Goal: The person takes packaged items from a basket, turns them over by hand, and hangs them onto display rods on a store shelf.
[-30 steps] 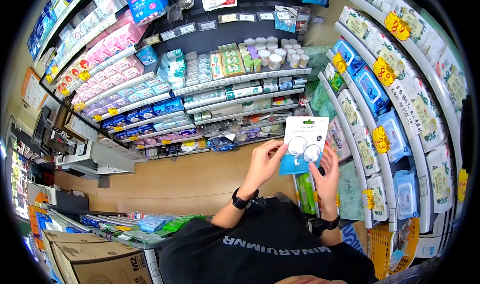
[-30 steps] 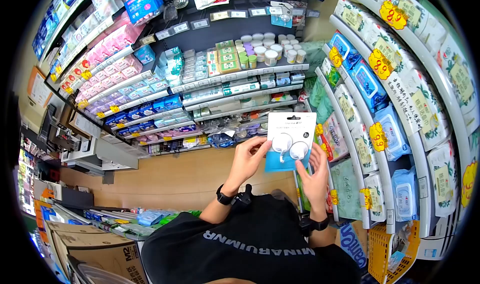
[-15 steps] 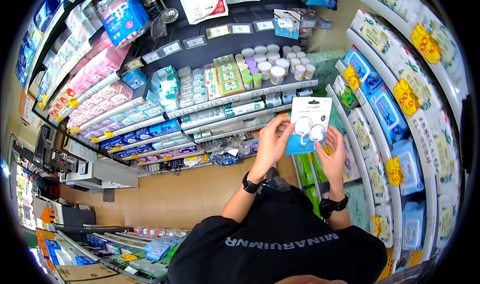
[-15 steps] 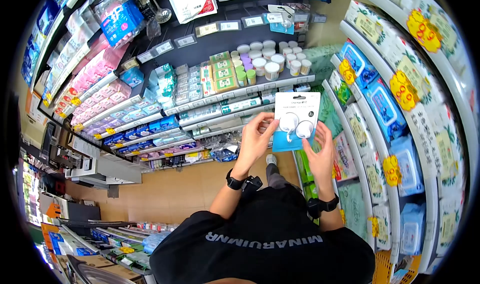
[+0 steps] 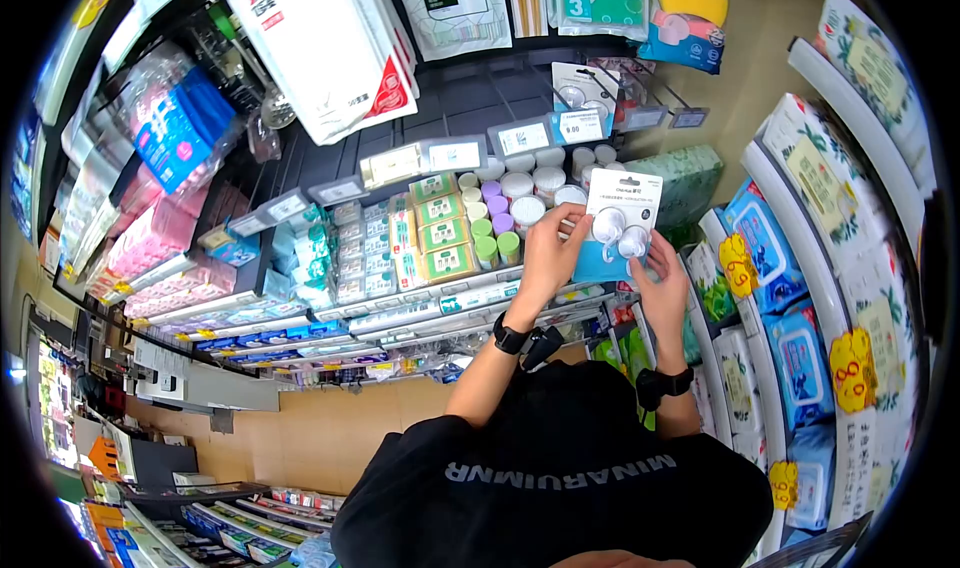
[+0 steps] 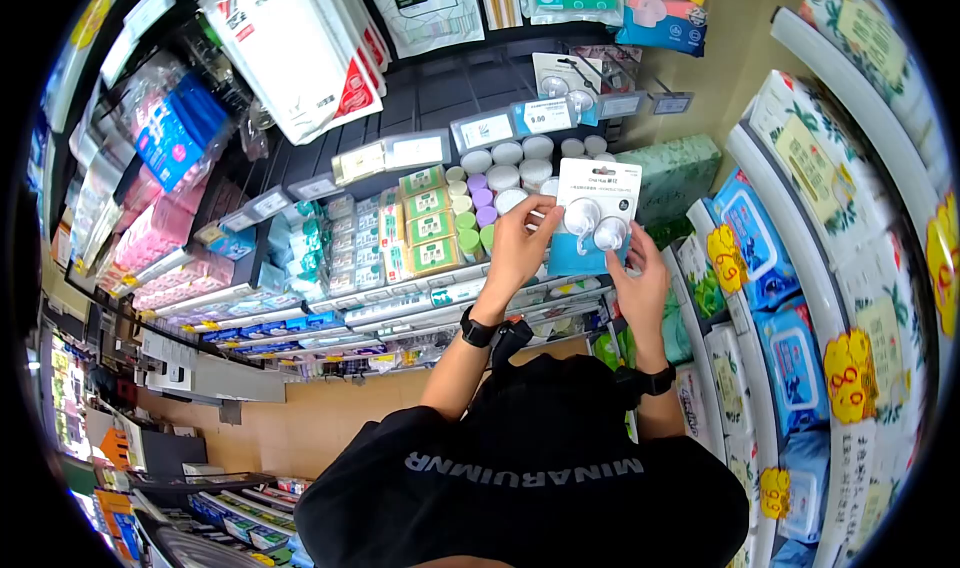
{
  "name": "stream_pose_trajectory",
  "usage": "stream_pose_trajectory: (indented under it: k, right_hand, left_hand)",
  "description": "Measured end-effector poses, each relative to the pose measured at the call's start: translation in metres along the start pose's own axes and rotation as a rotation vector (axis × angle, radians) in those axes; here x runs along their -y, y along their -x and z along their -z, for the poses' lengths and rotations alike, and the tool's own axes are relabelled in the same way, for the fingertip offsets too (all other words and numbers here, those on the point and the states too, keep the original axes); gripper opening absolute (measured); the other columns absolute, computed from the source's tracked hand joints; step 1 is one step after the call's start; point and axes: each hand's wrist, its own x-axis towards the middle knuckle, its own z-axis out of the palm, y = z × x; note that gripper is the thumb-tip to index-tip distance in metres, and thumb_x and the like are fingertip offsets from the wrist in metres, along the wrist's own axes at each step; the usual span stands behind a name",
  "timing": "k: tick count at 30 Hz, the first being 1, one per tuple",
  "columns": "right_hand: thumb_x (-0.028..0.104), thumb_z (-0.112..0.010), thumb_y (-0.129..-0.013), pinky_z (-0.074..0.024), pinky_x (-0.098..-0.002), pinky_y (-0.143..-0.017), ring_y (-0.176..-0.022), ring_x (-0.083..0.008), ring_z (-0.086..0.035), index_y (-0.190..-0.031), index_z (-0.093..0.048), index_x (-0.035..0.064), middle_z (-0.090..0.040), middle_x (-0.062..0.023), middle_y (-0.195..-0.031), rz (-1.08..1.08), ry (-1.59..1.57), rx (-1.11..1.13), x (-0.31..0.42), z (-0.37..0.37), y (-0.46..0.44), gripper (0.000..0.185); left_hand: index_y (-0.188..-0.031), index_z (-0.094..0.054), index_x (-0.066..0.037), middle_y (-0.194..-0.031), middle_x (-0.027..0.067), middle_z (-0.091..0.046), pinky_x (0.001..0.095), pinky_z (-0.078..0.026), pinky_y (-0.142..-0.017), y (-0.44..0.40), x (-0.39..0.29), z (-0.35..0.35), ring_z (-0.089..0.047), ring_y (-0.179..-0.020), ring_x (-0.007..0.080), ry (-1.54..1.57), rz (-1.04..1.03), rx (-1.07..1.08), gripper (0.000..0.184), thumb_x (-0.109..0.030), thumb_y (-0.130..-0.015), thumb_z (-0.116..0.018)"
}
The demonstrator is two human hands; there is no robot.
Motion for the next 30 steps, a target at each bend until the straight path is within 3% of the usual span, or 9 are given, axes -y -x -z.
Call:
stream_pose_trajectory:
  k: [7,10,18,30]
  right_hand:
    - [0.006,-0.076,-0.084,-0.0526,-0.036,-0.095,-0.11,-0.0254,-0.066,-0.132,-0.059,-0.0035,-0.068,-0.0215,-0.118,-0.057,0.035,-0.028,-0.02,-0.014,-0.061,0.052]
    - [0.006,-0.076,-0.085,-0.0517,-0.0362,-0.096,-0.112,-0.0254,-0.065,-0.133,-0.059,-0.003,-0.067,-0.0213,-0.12,-0.083,0.016,-0.028,-0.026,-0.018,-0.078,0.052]
    - [-0.002,-0.072,-0.086,-0.0475,-0.0374,-0.104,-0.123,-0.0255,-0.059,-0.135,-0.053,-0.0004,-0.059,-0.0163,-0.132,0.04,-0.054,-0.085,-0.034,-0.022,-0.093,0.052]
    - [0.002,-0.074,-0.085,-0.049,-0.0379,-0.101,-0.118,-0.0256,-0.061,-0.135,-0.057,0.0024,-0.062,-0.0153,-0.13,0.146,0.028,-0.125,-0.033,-0.024,-0.114,0.053]
  left_hand:
    - [-0.103,-0.069,0.001,-0.086,0.0114,-0.072,0.0317,-0.052,-0.061,-0.065,0.031,-0.023,-0.067,-0.07,0.0177,0.036,0.063,0.021,0.018,-0.014,-0.094,-0.068]
    - [-0.107,-0.071,0.001,-0.087,0.0055,-0.07,0.025,-0.049,-0.058,-0.081,0.035,-0.027,-0.061,-0.07,0.009,0.059,0.071,0.025,0.02,-0.013,-0.094,-0.069]
    - [-0.11,-0.071,0.003,-0.088,0.0042,-0.069,0.024,-0.05,-0.06,-0.089,0.035,-0.031,-0.06,-0.071,0.0083,0.176,0.06,0.077,0.023,-0.014,-0.094,-0.071]
    - [-0.11,-0.07,0.002,-0.092,0.0055,-0.07,0.0245,-0.05,-0.068,-0.105,0.054,-0.039,-0.061,-0.076,0.0088,0.171,0.012,0.018,0.019,-0.012,-0.096,-0.069]
